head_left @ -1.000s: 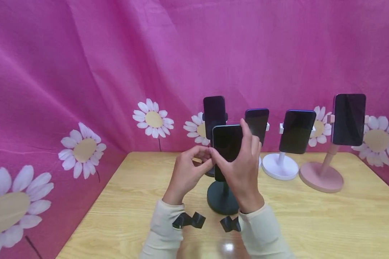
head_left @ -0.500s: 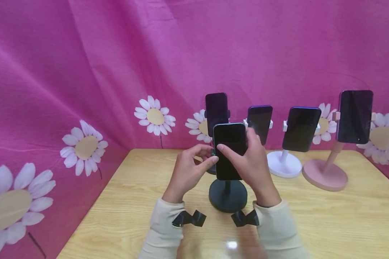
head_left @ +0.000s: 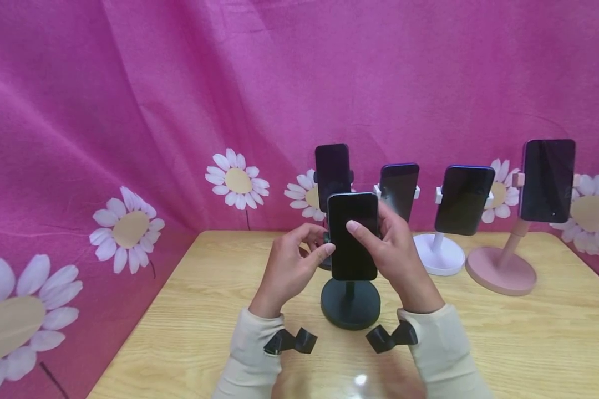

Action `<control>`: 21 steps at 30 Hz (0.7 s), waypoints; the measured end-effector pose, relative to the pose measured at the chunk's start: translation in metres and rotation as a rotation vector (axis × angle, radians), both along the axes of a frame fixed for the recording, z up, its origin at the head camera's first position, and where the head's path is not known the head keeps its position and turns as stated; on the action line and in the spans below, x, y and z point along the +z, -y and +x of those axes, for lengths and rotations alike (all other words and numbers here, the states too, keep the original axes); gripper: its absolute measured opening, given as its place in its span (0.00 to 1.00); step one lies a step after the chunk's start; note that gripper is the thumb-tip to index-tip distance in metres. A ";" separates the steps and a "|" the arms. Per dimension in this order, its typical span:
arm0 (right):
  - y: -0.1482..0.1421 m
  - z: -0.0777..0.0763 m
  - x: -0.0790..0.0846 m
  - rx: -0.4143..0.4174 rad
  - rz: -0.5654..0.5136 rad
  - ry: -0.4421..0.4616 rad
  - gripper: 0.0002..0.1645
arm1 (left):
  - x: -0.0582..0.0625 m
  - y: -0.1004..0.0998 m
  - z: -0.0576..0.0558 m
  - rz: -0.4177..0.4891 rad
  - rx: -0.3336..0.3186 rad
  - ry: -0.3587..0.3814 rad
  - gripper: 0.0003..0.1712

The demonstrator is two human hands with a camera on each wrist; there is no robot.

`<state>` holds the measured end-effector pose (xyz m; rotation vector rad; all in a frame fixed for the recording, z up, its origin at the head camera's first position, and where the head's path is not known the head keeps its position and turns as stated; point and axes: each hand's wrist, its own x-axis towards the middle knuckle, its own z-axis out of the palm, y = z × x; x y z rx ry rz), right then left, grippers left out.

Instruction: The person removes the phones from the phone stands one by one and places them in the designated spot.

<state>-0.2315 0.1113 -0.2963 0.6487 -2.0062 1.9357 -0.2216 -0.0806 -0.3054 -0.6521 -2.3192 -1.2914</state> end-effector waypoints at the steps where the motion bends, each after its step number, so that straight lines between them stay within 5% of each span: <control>1: 0.000 0.001 0.000 -0.006 0.013 -0.008 0.24 | 0.000 0.000 0.001 -0.006 -0.004 -0.007 0.16; 11: -0.001 0.009 0.003 -0.048 0.049 -0.046 0.22 | 0.005 0.007 0.009 -0.054 0.080 0.008 0.14; 21: -0.003 0.007 0.002 0.004 0.070 -0.020 0.24 | 0.007 0.005 0.010 -0.068 0.053 0.035 0.14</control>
